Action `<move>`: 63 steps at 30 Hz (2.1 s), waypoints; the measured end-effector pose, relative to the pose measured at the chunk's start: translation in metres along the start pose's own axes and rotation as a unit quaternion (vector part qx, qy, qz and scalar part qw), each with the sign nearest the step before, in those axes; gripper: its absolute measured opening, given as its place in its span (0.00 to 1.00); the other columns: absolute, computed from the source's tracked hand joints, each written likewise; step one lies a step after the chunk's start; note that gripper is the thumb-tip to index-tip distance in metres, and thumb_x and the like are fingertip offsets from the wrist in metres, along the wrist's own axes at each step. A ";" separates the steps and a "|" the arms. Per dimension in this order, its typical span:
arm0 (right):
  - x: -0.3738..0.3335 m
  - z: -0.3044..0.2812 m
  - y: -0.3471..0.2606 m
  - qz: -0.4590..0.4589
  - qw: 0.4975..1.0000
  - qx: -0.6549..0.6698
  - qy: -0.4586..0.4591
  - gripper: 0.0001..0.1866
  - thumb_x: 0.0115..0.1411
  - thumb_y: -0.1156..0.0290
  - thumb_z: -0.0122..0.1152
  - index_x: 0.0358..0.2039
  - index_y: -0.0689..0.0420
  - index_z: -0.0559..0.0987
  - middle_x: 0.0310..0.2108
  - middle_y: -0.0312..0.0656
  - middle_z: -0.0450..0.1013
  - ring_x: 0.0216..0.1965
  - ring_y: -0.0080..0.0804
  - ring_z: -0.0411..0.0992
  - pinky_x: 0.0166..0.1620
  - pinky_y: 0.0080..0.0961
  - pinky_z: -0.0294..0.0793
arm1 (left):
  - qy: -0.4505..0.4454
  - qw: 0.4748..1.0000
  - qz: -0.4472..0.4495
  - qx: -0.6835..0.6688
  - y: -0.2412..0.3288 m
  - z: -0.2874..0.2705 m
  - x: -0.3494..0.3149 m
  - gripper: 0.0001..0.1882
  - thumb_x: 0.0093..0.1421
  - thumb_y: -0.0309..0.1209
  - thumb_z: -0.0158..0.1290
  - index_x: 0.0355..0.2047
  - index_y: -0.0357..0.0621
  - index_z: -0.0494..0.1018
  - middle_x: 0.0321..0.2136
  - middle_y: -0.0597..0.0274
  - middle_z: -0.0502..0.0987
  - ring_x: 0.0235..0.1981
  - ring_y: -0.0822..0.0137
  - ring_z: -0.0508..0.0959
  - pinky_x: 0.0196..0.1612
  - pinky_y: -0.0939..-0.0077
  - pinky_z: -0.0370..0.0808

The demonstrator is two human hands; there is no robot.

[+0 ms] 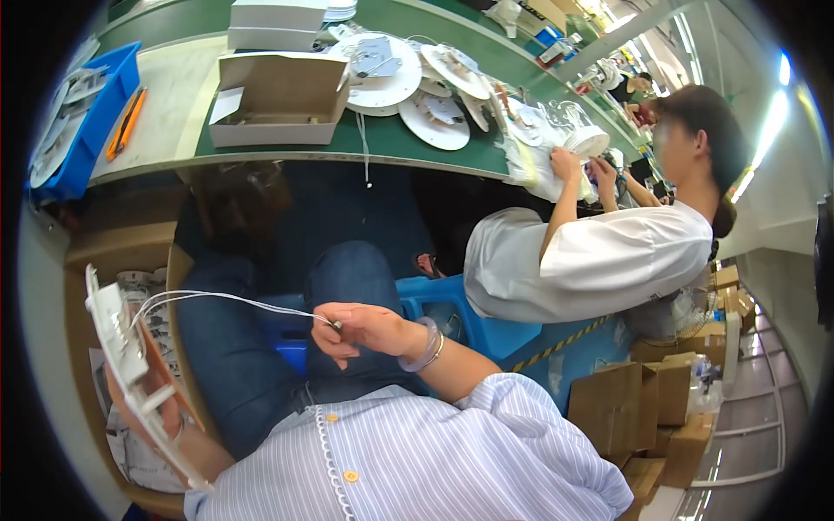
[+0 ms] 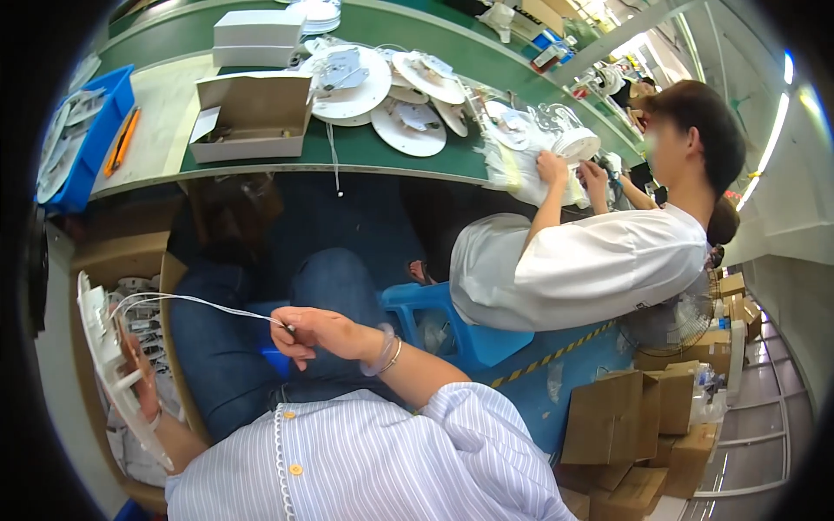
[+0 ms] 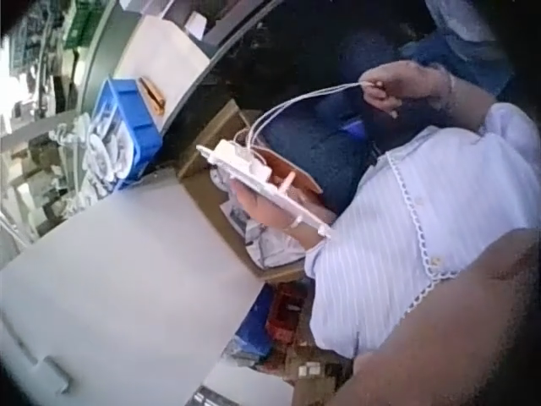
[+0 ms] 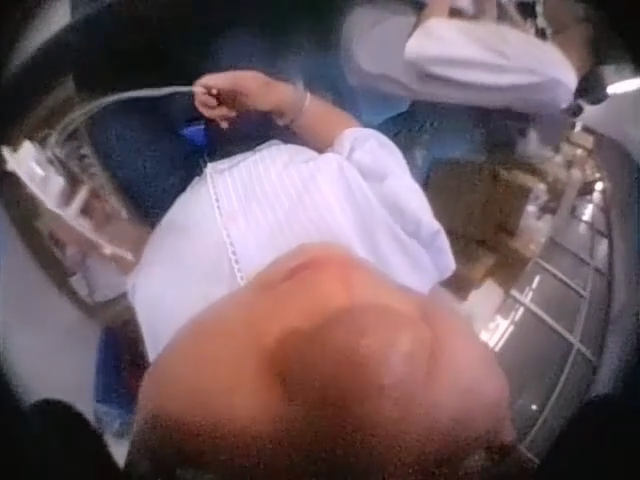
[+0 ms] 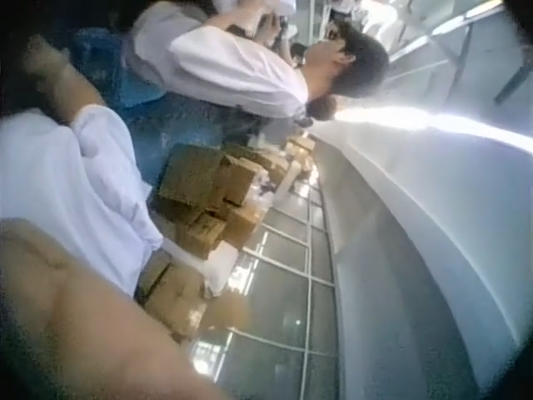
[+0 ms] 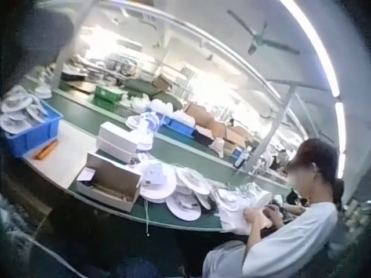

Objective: Testing LED light fixtures by inserting batteries and checking for illumination on a factory assembly line.

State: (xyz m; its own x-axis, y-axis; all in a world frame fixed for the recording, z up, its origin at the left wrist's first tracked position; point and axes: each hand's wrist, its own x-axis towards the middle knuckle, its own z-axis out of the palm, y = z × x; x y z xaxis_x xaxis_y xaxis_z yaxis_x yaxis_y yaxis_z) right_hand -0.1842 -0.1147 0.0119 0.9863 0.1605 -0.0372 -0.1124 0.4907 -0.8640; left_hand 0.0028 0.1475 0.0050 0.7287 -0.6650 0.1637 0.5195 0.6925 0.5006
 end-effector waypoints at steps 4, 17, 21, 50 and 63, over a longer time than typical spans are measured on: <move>0.004 0.010 -0.019 -0.024 0.999 0.024 0.008 0.13 0.57 0.60 0.41 0.24 0.57 0.65 0.18 0.36 0.63 0.17 0.17 0.58 0.25 0.12 0.64 | -0.162 0.946 -0.217 -0.180 0.032 -0.031 0.005 0.30 0.57 0.34 0.37 0.57 0.54 0.37 0.54 0.41 0.48 0.35 0.44 0.68 0.25 0.54 0.72; 0.044 0.058 -0.023 -0.065 0.995 -0.006 -0.072 0.09 0.48 0.69 0.58 0.26 0.61 0.73 0.21 0.39 0.72 0.18 0.18 0.67 0.23 0.11 0.64 | 0.012 0.983 0.183 -0.025 0.031 0.043 -0.020 0.31 0.52 0.32 0.45 0.53 0.36 0.46 0.39 0.43 0.62 0.33 0.55 0.68 0.24 0.71 0.66; 0.050 0.066 -0.028 -0.068 0.993 -0.035 -0.087 0.10 0.47 0.68 0.59 0.26 0.61 0.73 0.19 0.38 0.70 0.17 0.18 0.66 0.23 0.12 0.64 | -0.116 0.938 0.323 -0.040 0.031 0.029 -0.030 0.23 0.46 0.25 0.52 0.42 0.32 0.59 0.31 0.54 0.66 0.34 0.67 0.65 0.25 0.85 0.61; 0.016 0.034 -0.063 -0.019 0.995 0.076 0.068 0.33 0.56 0.50 0.39 0.53 0.62 0.50 0.41 0.51 0.66 0.28 0.30 0.71 0.24 0.15 0.72 | -0.223 0.443 0.401 0.771 -0.058 0.099 0.019 0.07 0.43 0.28 0.55 0.26 0.47 0.73 0.33 0.65 0.72 0.36 0.65 0.73 0.43 0.71 0.67; 0.024 -0.004 -0.121 -0.151 0.969 -0.026 0.195 0.21 0.47 0.73 0.48 0.43 0.66 0.63 0.27 0.45 0.71 0.22 0.27 0.72 0.24 0.16 0.72 | -0.172 0.451 0.442 0.756 -0.077 0.095 0.019 0.09 0.42 0.34 0.55 0.27 0.60 0.74 0.39 0.61 0.67 0.45 0.60 0.64 0.52 0.59 0.57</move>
State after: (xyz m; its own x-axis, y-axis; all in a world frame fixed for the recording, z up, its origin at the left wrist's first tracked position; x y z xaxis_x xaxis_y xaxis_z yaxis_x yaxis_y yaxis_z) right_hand -0.1459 -0.1737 0.1134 0.9446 -0.3254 0.0436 0.1854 0.4191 -0.8888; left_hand -0.0654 0.0548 0.0508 0.1054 -0.5002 0.8595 -0.9939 -0.0801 0.0753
